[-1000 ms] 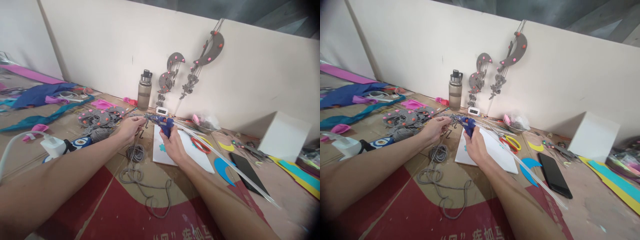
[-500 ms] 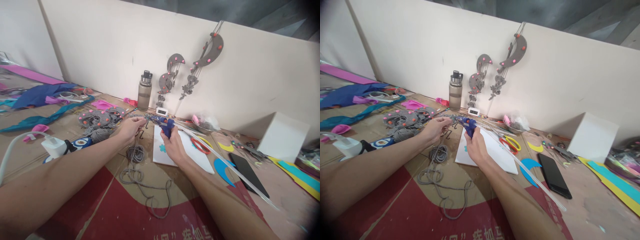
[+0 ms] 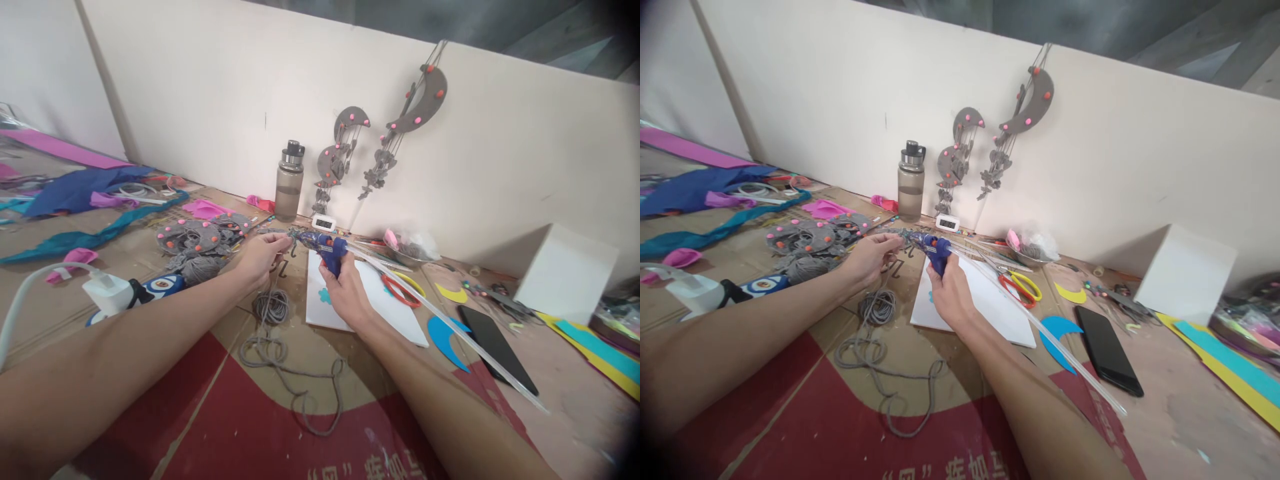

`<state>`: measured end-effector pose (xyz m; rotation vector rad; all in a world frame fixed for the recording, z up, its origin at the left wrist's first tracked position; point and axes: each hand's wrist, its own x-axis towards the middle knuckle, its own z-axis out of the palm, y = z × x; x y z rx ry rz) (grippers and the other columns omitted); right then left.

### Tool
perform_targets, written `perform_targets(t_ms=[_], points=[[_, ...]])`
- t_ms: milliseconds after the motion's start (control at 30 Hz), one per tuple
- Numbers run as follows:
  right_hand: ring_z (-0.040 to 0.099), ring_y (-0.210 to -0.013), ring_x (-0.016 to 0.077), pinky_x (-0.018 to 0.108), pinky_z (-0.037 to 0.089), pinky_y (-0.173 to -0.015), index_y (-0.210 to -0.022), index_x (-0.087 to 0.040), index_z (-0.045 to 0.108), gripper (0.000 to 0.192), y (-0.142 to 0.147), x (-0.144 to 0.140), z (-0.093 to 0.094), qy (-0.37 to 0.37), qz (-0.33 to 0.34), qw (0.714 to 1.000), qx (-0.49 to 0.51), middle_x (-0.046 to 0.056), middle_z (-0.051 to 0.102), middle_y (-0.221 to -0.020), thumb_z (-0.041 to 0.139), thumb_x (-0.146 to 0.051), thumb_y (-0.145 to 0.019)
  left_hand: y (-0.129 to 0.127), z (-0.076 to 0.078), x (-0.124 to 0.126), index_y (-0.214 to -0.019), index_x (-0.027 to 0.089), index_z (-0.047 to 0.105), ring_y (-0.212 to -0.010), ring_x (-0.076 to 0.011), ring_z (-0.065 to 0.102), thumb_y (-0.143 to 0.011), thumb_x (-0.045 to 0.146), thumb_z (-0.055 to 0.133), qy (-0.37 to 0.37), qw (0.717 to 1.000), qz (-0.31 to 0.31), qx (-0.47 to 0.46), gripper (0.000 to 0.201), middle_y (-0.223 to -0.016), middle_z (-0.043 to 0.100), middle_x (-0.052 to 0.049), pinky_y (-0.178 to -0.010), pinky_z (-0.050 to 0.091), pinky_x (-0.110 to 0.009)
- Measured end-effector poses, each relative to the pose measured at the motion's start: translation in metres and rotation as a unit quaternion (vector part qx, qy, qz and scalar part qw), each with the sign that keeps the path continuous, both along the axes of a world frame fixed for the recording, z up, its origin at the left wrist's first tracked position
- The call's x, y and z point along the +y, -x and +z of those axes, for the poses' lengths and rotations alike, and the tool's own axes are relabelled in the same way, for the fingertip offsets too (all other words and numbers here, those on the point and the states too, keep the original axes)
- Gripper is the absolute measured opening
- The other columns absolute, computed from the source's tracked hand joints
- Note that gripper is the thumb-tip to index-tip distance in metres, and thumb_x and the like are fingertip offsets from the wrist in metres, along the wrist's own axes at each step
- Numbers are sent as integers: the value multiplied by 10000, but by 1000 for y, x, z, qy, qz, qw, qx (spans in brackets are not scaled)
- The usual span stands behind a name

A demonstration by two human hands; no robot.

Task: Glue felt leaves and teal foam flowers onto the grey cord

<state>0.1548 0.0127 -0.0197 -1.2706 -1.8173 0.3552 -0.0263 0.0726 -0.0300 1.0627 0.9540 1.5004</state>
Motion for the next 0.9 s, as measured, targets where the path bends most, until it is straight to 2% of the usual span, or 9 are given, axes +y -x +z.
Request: perform_targets(t_ms=[167,333,400,467,567,667,767,900], points=[[591,-827,222,359,451,-735,-1059,-196,427,264,0,-1,-1,2,-3,1000,9,87,638,-947,480,-304,-824,1,0,0,-643,136,614,-464,-44,421,-598,303,745,-6,1000,-12,4,217,-582,539,18,-435,295,-180],[550,-578,128,290,462,-588,-1097,-218,422,313,-1,5,-2,53,26,991,118,32,647,-921,487,-329,-811,4,0,2,-650,138,589,-496,-52,469,-563,273,753,56,996,-3,-71,230,-630,577,10,-448,344,-172],[551,-565,119,275,459,-565,-1089,-213,443,309,-7,12,-1,72,15,988,138,28,653,-918,480,-332,-806,5,1,2,-654,137,581,-507,-53,480,-556,260,754,60,994,1,-86,234,-654,593,3,-446,349,-169],[590,-646,145,276,458,-582,-1039,-199,486,274,-16,20,0,80,-32,990,108,44,660,-900,476,-333,-801,4,2,1,-644,140,568,-498,-52,474,-561,260,751,54,995,1,-80,234,-647,592,2,-436,338,-169],[604,-676,191,303,445,-595,-915,-183,536,199,-32,33,-1,111,-132,985,-11,79,664,-823,457,-326,-801,1,5,-4,-643,144,567,-492,-52,468,-576,273,738,39,998,-8,-52,224,-639,590,2,-437,333,-170],[606,-680,227,336,440,-631,-751,-190,535,161,-43,39,-5,129,-168,974,-83,105,645,-739,498,-343,-784,-3,7,-9,-648,144,575,-518,-58,485,-590,282,728,18,999,-28,-30,214,-654,592,-6,-457,339,-175],[602,-782,255,372,439,-720,-674,-202,507,158,-47,38,-7,101,-160,975,-112,122,624,-764,547,-327,-761,-8,7,-13,-640,146,573,-523,-60,475,-609,276,725,-7,1000,-29,-4,203,-627,565,5,-467,322,-182],[541,-902,283,462,409,-825,-694,-200,477,159,-41,28,1,-29,-203,970,-128,151,572,-887,595,-299,-734,-14,8,-20,-684,159,599,-509,-64,442,-641,282,718,-49,998,-9,44,177,-607,544,28,-488,314,-199]])
